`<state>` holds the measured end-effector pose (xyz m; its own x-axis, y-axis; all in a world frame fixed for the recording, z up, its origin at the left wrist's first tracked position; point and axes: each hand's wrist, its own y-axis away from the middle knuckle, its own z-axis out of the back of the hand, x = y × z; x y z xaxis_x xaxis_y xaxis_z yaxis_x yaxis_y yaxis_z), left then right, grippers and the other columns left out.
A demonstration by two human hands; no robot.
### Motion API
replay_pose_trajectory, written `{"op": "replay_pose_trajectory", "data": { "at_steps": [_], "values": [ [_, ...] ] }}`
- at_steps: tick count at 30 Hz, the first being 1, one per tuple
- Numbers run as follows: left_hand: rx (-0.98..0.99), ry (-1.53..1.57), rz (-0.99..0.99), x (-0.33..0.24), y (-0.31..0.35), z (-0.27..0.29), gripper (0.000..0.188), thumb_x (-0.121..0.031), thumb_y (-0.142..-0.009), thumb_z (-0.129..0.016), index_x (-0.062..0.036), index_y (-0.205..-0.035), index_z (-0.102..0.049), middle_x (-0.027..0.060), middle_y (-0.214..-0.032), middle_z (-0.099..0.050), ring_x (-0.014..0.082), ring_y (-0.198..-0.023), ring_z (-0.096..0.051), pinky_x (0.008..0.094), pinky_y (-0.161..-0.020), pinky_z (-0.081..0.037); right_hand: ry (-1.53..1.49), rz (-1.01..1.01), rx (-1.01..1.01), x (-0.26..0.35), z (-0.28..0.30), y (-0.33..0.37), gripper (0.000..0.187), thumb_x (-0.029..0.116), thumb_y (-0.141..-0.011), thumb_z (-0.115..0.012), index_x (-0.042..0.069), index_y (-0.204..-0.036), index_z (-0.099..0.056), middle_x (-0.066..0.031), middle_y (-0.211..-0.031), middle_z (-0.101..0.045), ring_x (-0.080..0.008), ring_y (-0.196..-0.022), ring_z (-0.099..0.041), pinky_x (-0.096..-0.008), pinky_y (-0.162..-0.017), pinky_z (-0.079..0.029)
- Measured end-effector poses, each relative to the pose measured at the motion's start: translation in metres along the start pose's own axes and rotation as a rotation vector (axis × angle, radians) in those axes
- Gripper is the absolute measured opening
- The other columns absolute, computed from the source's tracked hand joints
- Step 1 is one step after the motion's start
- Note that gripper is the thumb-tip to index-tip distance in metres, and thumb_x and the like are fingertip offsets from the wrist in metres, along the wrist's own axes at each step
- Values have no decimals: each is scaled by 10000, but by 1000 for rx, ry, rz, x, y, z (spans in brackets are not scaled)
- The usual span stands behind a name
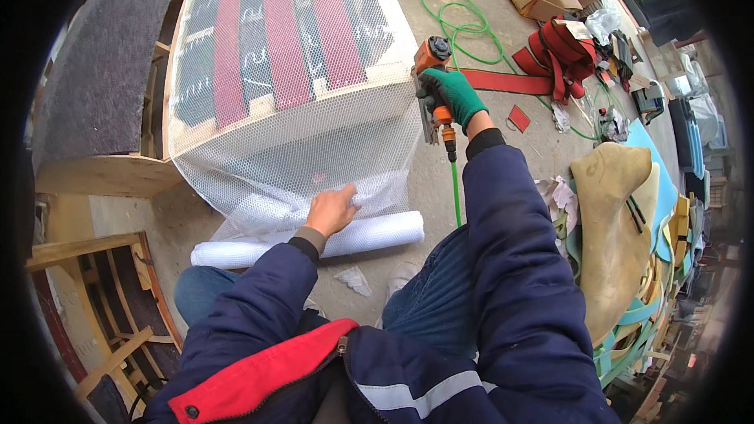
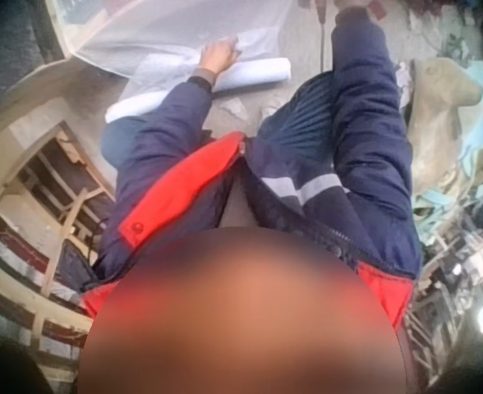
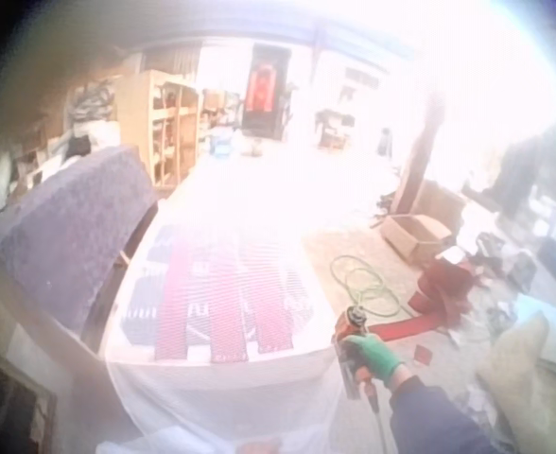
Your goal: The person attaches a white mesh fabric to a wooden furniture frame using a pneumatic staple gun. They unroll the mesh, position it over the frame, and staple it along the edges while kneeling on the floor.
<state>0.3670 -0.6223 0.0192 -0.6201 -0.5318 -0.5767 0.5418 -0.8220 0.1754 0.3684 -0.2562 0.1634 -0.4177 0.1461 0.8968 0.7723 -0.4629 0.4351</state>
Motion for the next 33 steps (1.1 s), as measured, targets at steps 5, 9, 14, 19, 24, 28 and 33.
{"op": "replay_pose_trajectory", "data": {
  "at_steps": [5,9,14,19,24,28,33],
  "values": [
    [5,10,11,1,0,-3,316,-324,-925,-751,-112,-1101,-596,211,-855,-731,466,-882,-712,608,-765,-516,59,-6,-1,7,-11,4,254,285,-1003,-656,37,-1051,-686,-71,-839,-730,-115,-564,-617,-267,-529,-529],
    [-9,43,-4,1,-1,-3,317,-315,-924,-752,-115,-1115,-599,203,-864,-736,462,-886,-715,610,-776,-515,104,-42,59,7,-34,8,310,302,-969,-667,8,-1058,-715,-106,-847,-761,-122,-576,-636,-273,-541,-524],
    [-17,64,-12,3,-1,-4,321,-314,-929,-749,-113,-1131,-600,197,-871,-740,469,-894,-714,616,-792,-513,102,-33,132,5,-67,7,296,316,-979,-665,25,-1013,-707,-105,-839,-759,-118,-554,-623,-278,-537,-517],
    [16,77,5,2,2,-1,337,-321,-930,-747,-101,-1130,-588,196,-927,-747,469,-940,-712,619,-810,-512,149,0,193,6,-103,10,268,313,-1005,-651,48,-1028,-687,-71,-829,-740,-108,-569,-620,-279,-537,-521],
    [32,129,-6,-2,6,7,364,-318,-927,-748,-82,-1140,-568,194,-961,-749,471,-979,-707,619,-828,-512,212,-7,249,8,-135,10,256,311,-1008,-651,58,-1028,-689,-52,-831,-732,-98,-577,-610,-271,-542,-511],
    [59,137,-39,1,12,9,316,-213,-920,-734,-74,-1143,-558,193,-1084,-740,456,-1005,-698,597,-836,-521,136,-32,268,10,-140,6,255,311,-996,-665,58,-1010,-699,-41,-825,-721,-101,-578,-601,-271,-550,-508],
    [-162,-37,15,32,27,22,350,-80,-865,-713,-95,-1199,-608,167,-1220,-691,407,-1105,-664,547,-944,-504,-228,20,232,38,-103,-13,211,266,-1012,-717,70,-1091,-700,-28,-893,-722,-103,-650,-630,-258,-576,-524]
  ]
}}
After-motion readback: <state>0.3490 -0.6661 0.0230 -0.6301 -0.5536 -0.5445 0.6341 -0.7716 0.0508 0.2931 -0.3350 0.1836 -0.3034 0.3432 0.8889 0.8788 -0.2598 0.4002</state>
